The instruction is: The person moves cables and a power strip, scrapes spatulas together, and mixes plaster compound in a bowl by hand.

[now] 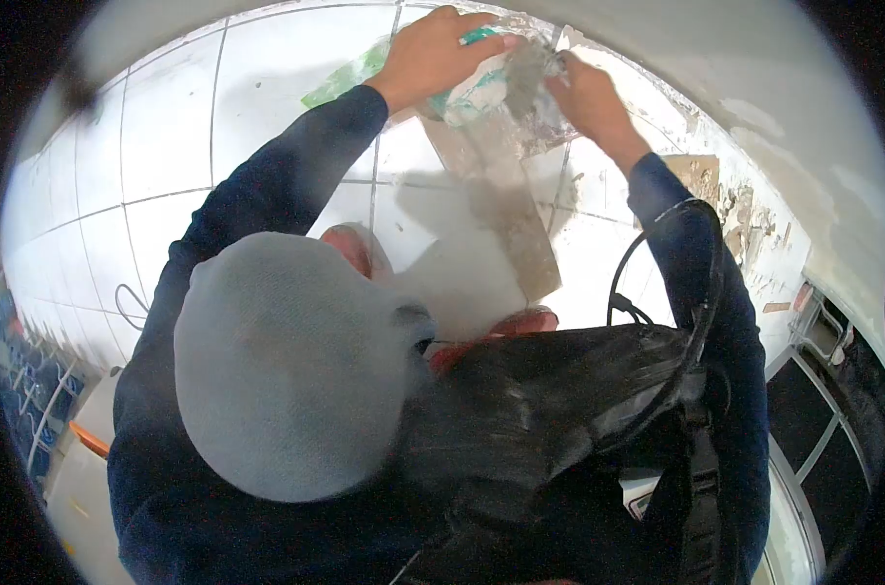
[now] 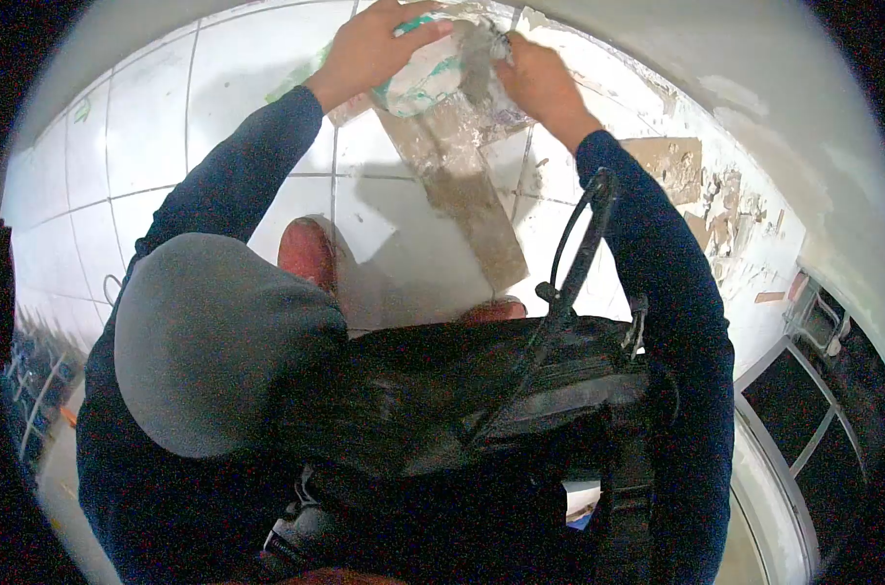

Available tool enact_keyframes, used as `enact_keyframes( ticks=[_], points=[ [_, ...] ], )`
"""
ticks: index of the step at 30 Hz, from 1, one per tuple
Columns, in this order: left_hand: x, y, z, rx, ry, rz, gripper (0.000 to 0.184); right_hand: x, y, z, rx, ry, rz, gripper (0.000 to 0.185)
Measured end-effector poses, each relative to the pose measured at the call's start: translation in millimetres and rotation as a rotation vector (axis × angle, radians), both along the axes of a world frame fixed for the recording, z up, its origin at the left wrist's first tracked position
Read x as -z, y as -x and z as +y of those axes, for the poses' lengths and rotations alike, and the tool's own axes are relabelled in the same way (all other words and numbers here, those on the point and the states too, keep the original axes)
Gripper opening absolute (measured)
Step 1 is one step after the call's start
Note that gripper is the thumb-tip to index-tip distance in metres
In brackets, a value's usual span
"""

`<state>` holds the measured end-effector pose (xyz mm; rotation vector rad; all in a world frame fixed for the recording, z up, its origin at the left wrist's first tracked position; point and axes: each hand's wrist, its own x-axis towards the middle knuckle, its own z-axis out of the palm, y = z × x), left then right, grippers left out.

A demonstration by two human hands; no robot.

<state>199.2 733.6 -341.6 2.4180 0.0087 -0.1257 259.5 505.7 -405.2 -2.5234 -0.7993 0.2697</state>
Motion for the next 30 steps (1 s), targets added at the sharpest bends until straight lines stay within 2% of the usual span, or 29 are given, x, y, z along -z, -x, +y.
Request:
enact_keyframes(
  ticks=[2,3,4,7,10,12,14,16,18,19,20,22,24,26,28,30],
  points=[
    [14.0,2.8,3.1,0.0,0.083,-0.019,0.052,25.6,15.8,4.8,0.014,0.051,-0.002,0.038],
    [42.5,3.6,4.1,-0.021,0.005,-0.161,0.056,22.1,17.7,6.7,0.058,0.044,0.076,0.039],
    [49.0,2.0,4.7,-0.044,-0.076,-0.309,0.06,14.5,10.3,5.7,0.055,0.042,0.069,0.039],
    [52.6,10.5,12.3,-0.094,0.05,-0.291,0.053,-2.4,4.3,2.5,0.104,0.046,0.232,0.041],
    [52.2,16.3,8.3,-0.06,0.055,-0.313,0.054,14.7,18.5,11.9,0.086,0.108,0.213,0.042],
    [51.7,14.3,6.1,-0.062,0.018,-0.319,0.053,10.5,9.5,3.5,0.036,0.042,0.179,0.039],
    [55.9,12.4,9.2,-0.069,-0.02,-0.313,0.052,2.7,2.9,-0.3,0.097,0.01,0.364,0.041],
    [62.0,14.8,12.3,-0.069,0.022,-0.332,0.05,17.3,18.4,3.4,0.103,0.022,0.321,0.043],
    [57.5,21.4,4.8,-0.049,0.025,-0.356,0.045,27.2,34.7,14.2,0.186,-0.059,0.44,0.044],
    [54.1,24.3,1.8,-0.041,0.027,-0.378,0.041,30.5,30.2,17.1,0.101,-0.053,0.518,0.046],
    [52.7,25.9,1.3,-0.039,0.025,-0.381,0.041,31.3,26.9,11.8,0.102,-0.056,0.515,0.046],
    [54.3,25.7,7.8,-0.052,0.034,-0.37,0.041,7.4,18.4,14.7,0.032,0.071,0.237,0.045],
    [61.6,22.6,16.1,-0.055,0.032,-0.375,0.041,6.6,5.1,8.6,0.027,0.023,0.179,0.041],
    [63.0,26.8,14.2,-0.041,0.043,-0.391,0.042,19.3,13.1,15.2,0.02,0.114,0.187,0.042],
    [56.9,27.1,9.6,0.006,-0.004,-0.411,0.043,28.8,24.0,25.2,-0.023,0.041,0.246,0.041],
    [57.3,25.8,7.5,-0.026,-0.014,-0.404,0.045,15.7,7.5,18.5,-0.064,0.078,0.279,0.041]
  ],
)
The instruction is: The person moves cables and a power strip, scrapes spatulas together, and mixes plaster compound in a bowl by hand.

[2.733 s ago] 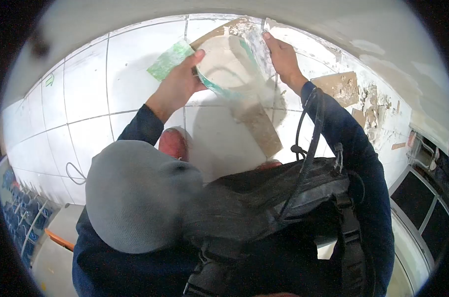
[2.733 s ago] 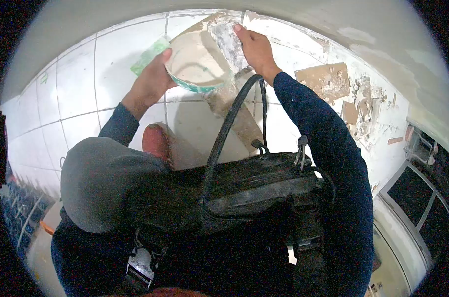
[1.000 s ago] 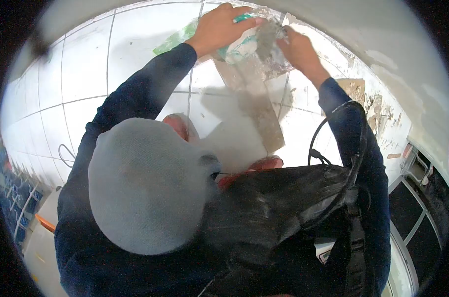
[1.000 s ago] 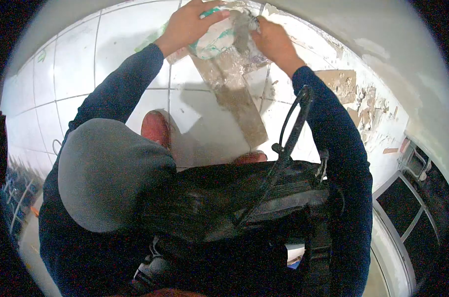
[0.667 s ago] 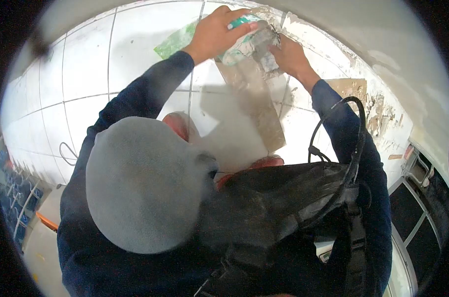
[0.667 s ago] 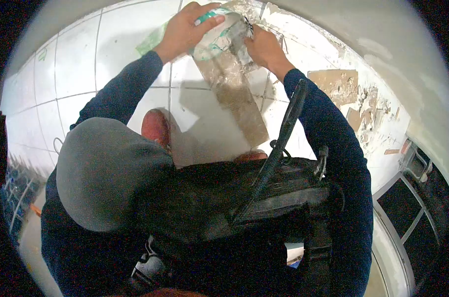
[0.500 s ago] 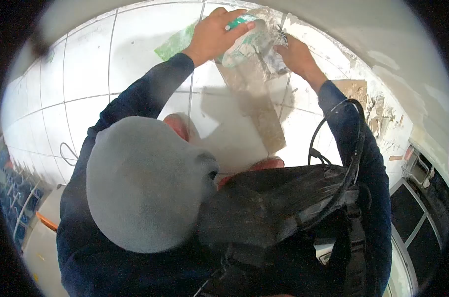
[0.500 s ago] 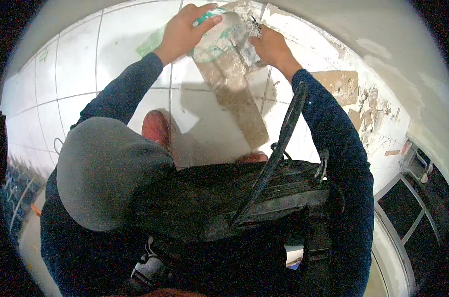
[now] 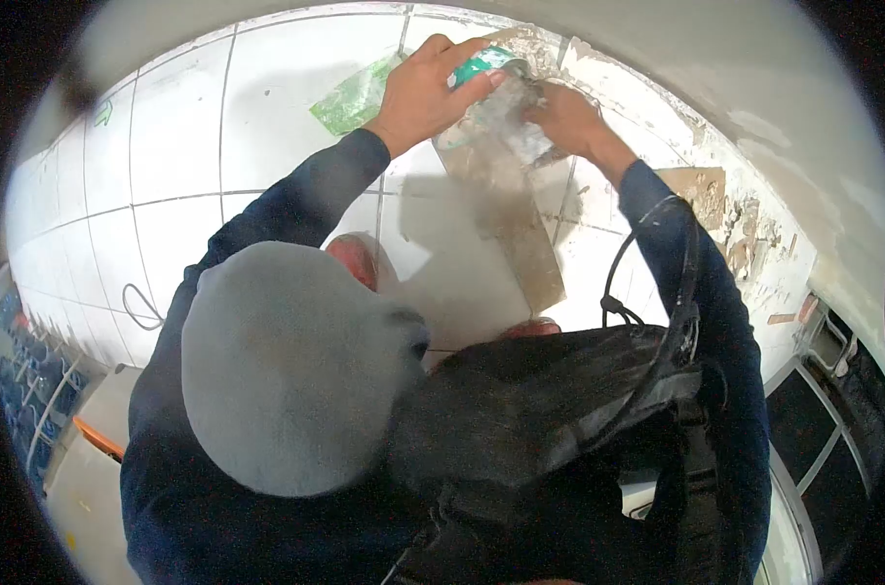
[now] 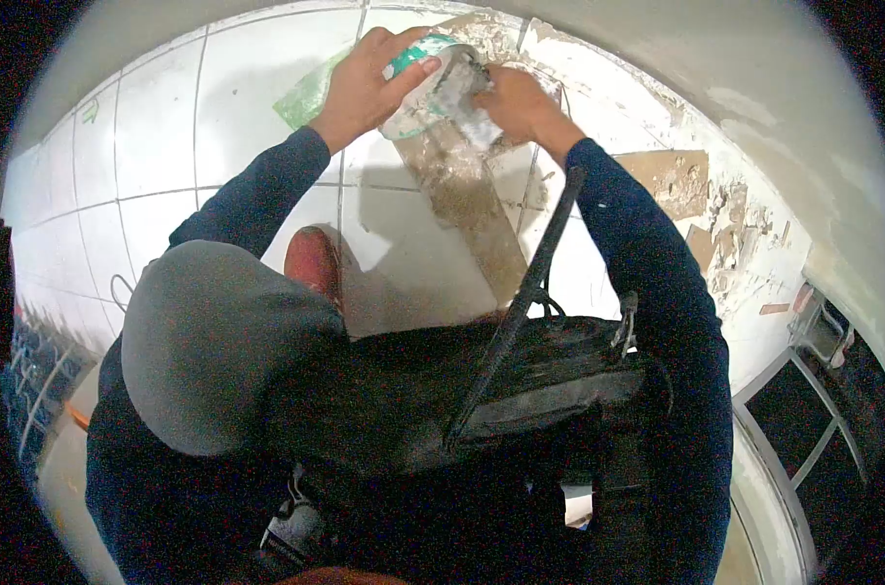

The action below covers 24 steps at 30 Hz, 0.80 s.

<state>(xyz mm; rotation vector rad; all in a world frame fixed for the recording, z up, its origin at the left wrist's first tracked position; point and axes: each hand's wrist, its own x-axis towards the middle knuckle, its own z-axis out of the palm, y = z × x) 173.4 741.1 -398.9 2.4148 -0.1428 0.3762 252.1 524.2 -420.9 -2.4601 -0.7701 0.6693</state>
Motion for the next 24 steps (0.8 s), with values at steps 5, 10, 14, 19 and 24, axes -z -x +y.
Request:
enact_keyframes(
  ticks=[5,10,14,19,24],
  points=[
    [-6.2,0.1,-1.2,0.033,0.109,0.065,0.048,-13.0,27.7,-0.1,-0.07,0.05,-0.064,0.04],
    [-18.8,-34.5,10.9,0.124,-0.015,0.683,0.056,-49.0,13.1,-24.1,-0.032,0.06,-0.096,0.04],
    [15.5,-58.6,29.8,0.296,0.008,0.656,0.069,-43.2,11.2,-41.0,-0.001,0.057,-0.124,0.043],
    [3.4,-17.4,37.0,0.016,0.275,0.597,0.082,-43.6,22.3,-43.3,0.002,0.089,-0.214,0.042],
    [33.7,-14.7,53.8,0.094,0.342,0.693,0.064,-61.5,20.4,-41.3,-0.017,0.148,-0.305,0.037]
  ],
)
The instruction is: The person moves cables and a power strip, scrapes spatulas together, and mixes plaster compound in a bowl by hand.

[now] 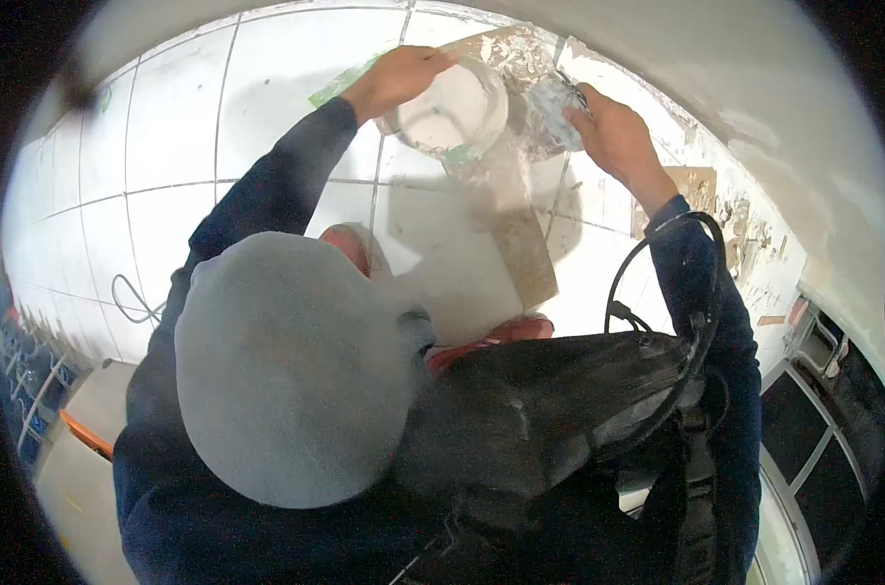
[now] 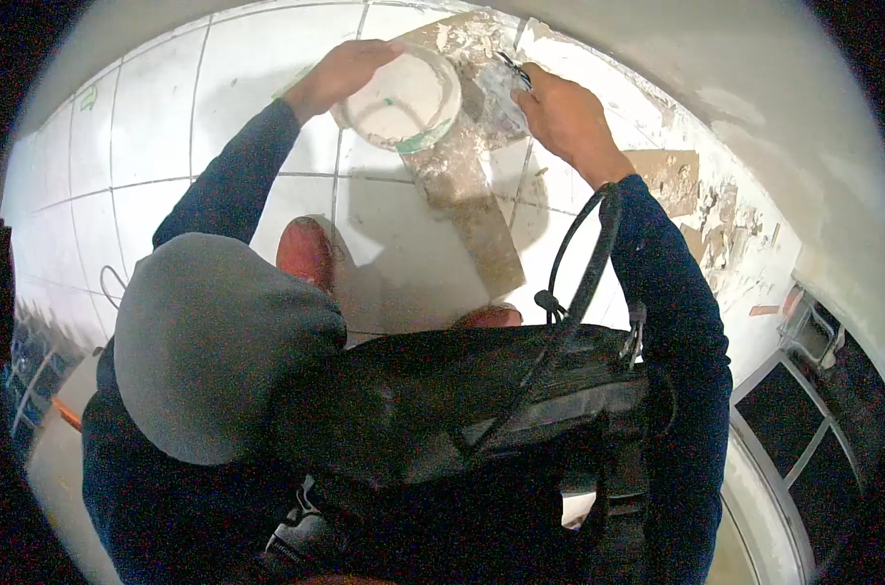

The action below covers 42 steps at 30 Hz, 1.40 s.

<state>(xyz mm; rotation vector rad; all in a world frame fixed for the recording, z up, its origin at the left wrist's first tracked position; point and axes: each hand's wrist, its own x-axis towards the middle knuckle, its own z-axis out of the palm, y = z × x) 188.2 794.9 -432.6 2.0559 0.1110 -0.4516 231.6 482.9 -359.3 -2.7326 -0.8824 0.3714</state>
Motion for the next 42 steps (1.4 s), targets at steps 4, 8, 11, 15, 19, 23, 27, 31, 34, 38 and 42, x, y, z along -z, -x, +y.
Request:
enact_keyframes(
  ticks=[4,8,11,15,19,23,27,31,34,38,42],
  points=[
    [-26.8,-19.9,-28.3,0.008,-0.118,-0.117,0.06,-1.8,-6.7,8.2,-0.107,-0.087,-0.026,0.034],
    [-8.1,-14.5,-34.6,-0.085,-0.159,-0.131,0.057,-1.5,-11.9,7.5,-0.079,0.004,-0.045,0.032],
    [-48.3,-15.9,-53.3,0.001,-0.311,-0.176,0.057,-8.3,-9.3,12.1,-0.089,0.017,-0.05,0.03],
    [-46.2,-26.4,-65.4,0.113,-0.461,-0.279,0.058,-13.9,-17.4,23.0,-0.132,0.061,-0.079,0.027],
    [-48.0,-24.3,-75.8,0.178,-0.548,-0.357,0.052,-5.9,-7.2,26.7,-0.152,0.08,-0.184,0.023],
    [-37.8,-23.0,-71.7,0.137,-0.45,-0.405,0.05,19.4,-3.5,29.3,-0.154,0.066,-0.211,0.026],
    [-30.6,-20.9,-67.6,0.06,-0.452,-0.453,0.049,43.4,-10.6,34.0,-0.053,-0.048,-0.007,0.027],
    [-35.1,-6.9,-79.0,-0.021,-0.473,-0.559,0.047,31.8,-7.7,38.8,0.03,-0.063,0.164,0.03],
    [-32.3,-4.2,-77.7,-0.085,-0.466,-0.627,0.044,16.4,-11.5,36.0,0.002,0.003,0.138,0.031],
    [-31.2,-6.2,-77.8,0.005,-0.472,-0.617,0.044,39.2,3.1,27.4,0.014,0.001,0.125,0.031],
    [-27.7,8.8,-81.0,0.017,-0.411,-0.674,0.04,66.4,15.0,32.2,0.188,-0.171,0.437,0.031]
  ],
)
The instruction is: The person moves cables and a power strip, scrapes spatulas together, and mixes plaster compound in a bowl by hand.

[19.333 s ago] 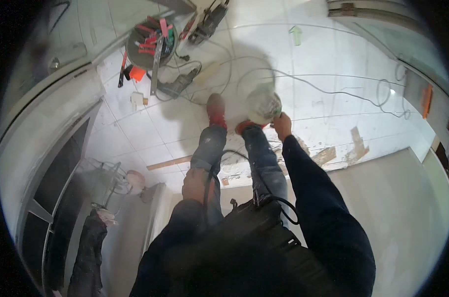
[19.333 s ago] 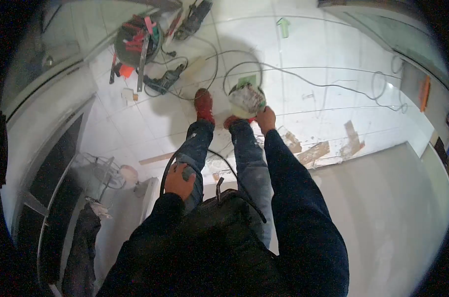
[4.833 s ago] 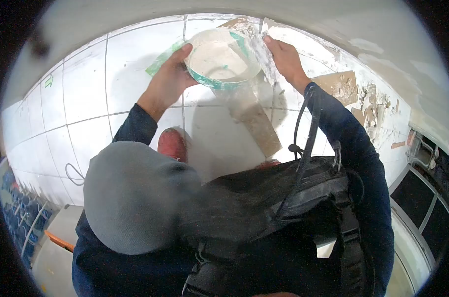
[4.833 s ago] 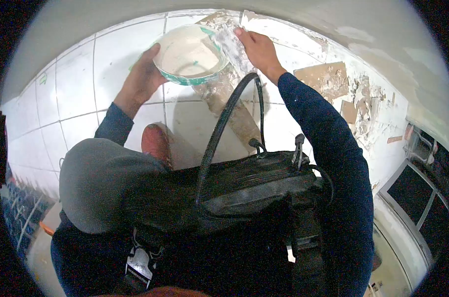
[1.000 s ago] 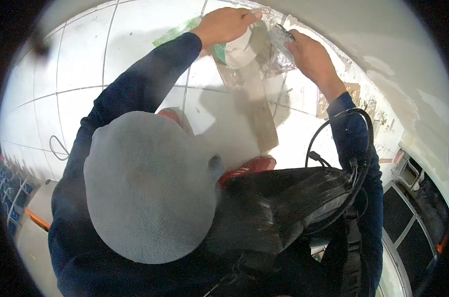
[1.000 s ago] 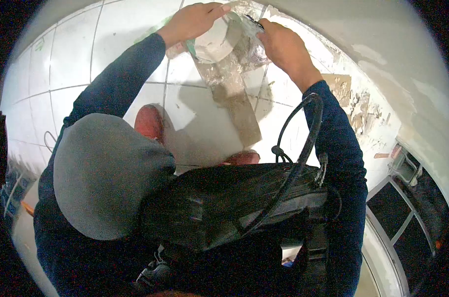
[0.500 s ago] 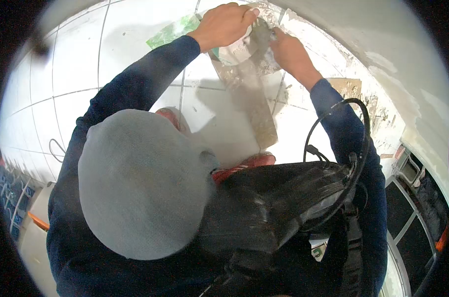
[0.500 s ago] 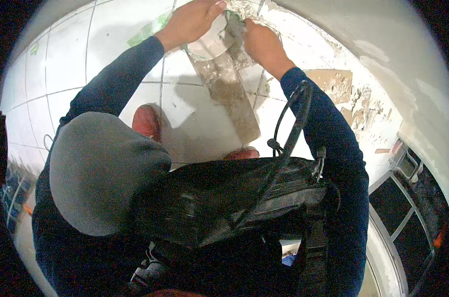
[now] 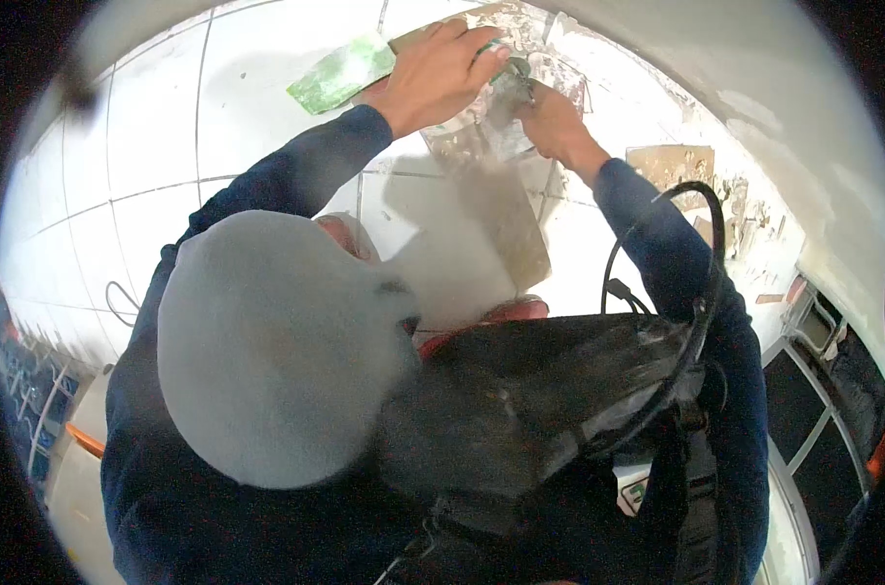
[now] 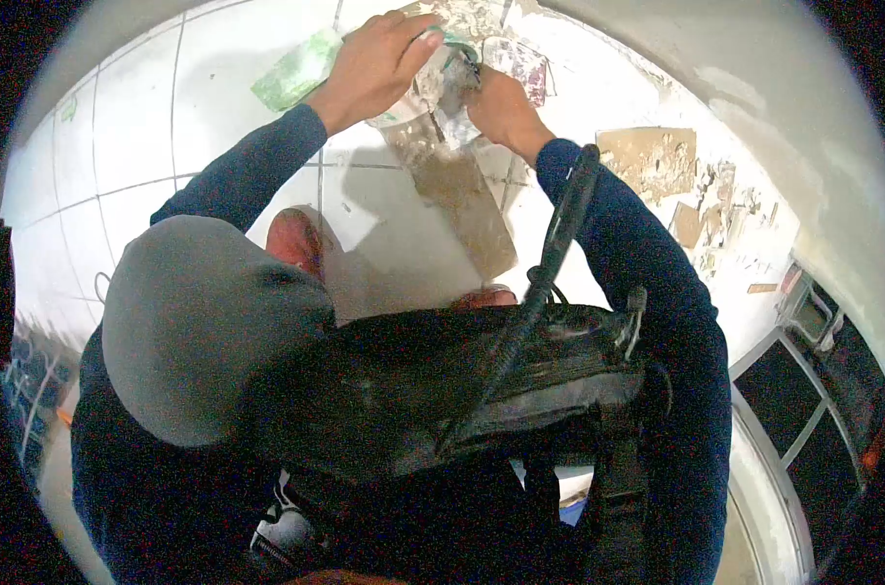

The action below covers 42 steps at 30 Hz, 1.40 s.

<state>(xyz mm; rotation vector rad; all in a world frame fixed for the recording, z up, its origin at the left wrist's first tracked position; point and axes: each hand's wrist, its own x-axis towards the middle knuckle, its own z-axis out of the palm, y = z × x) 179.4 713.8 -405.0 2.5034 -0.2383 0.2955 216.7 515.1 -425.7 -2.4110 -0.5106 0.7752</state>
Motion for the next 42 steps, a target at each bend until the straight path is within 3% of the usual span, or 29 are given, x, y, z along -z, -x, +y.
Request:
enact_keyframes(
  ticks=[2,4,6,8,12,14,15,16,18,23,25,26,28,30,32,34,36,38,40,41,42],
  points=[
    [-0.4,-1.2,3.1,0.016,0.044,-0.05,0.036,-3.1,1.3,-0.1,0.03,-0.08,-0.06,0.032],
    [0.2,4.0,3.1,0.018,0.018,-0.026,0.036,-42.4,1.4,8.7,0.133,0.007,0.311,0.034],
    [1.5,3.7,12.8,0.008,0.062,-0.002,0.039,-41.6,-3.4,6.5,0.085,0.055,0.29,0.035],
    [4.7,10.9,15.6,-0.009,0.108,0.038,0.042,-5.7,2.6,-3.3,-0.108,0.053,-0.235,0.036],
    [11.0,19.9,13.8,-0.05,0.199,-0.016,0.04,13.8,18.9,4.6,-0.032,-0.09,-0.26,0.037],
    [13.3,21.8,14.5,-0.073,0.216,-0.036,0.04,-15.9,27.8,19.4,0.347,-0.218,0.293,0.037],
    [13.7,24.7,14.4,-0.077,0.214,-0.066,0.039,30.4,25.3,11.8,0.265,-0.284,0.539,0.039],
    [14.0,28.5,13.6,-0.08,0.214,-0.095,0.039,26.7,32.1,13.3,0.275,-0.288,0.538,0.039],
    [15.0,33.2,21.8,-0.074,0.185,-0.112,0.039,20.1,42.6,24.9,0.145,-0.098,0.286,0.044],
    [12.3,37.3,23.5,-0.141,0.22,-0.018,0.038,-11.8,16.5,6.8,0.149,-0.029,0.222,0.062],
    [9.5,36.2,21.1,-0.179,0.267,0.044,0.039,-3.8,21.2,5.1,0.13,-0.028,-0.156,0.042],
    [10.9,37.3,20.0,-0.179,0.263,0.051,0.039,2.6,26.9,9.1,0.131,-0.031,-0.149,0.042],
    [15.1,37.8,17.9,-0.166,0.31,-0.071,0.04,10.6,41.6,25.8,0.176,-0.098,0.099,0.033],
    [18.1,36.5,23.2,-0.148,0.283,-0.08,0.04,17.4,41.5,29.2,0.209,-0.189,0.108,0.027],
    [24.8,39.9,22.8,-0.142,0.262,-0.079,0.041,7.6,29.4,23.7,0.356,-0.258,0.91,0.054],
    [30.0,41.9,26.1,-0.181,0.366,-0.092,0.041,10.4,22.8,28.9,0.261,-0.23,0.725,0.05],
    [28.7,43.7,25.7,-0.182,0.352,-0.062,0.041,6.4,23.9,22.8,0.246,-0.189,0.783,0.046],
    [25.9,32.6,25.8,-0.184,0.34,-0.068,0.041,26.0,23.8,15.0,0.278,-0.408,0.933,0.039],
    [20.8,18.8,31.8,-0.21,0.297,0.072,0.044,-3.6,19.2,9.3,0.219,-0.268,0.828,0.037],
    [14.5,14.9,34.6,-0.208,0.294,0.066,0.044,-7.5,11.4,-2.5,0.221,-0.25,0.767,0.045],
    [-4.8,8.6,32.5,-0.2,0.309,0.224,0.046,-11.0,3.5,-14.3,0.224,-0.229,0.706,0.052]
  ],
)
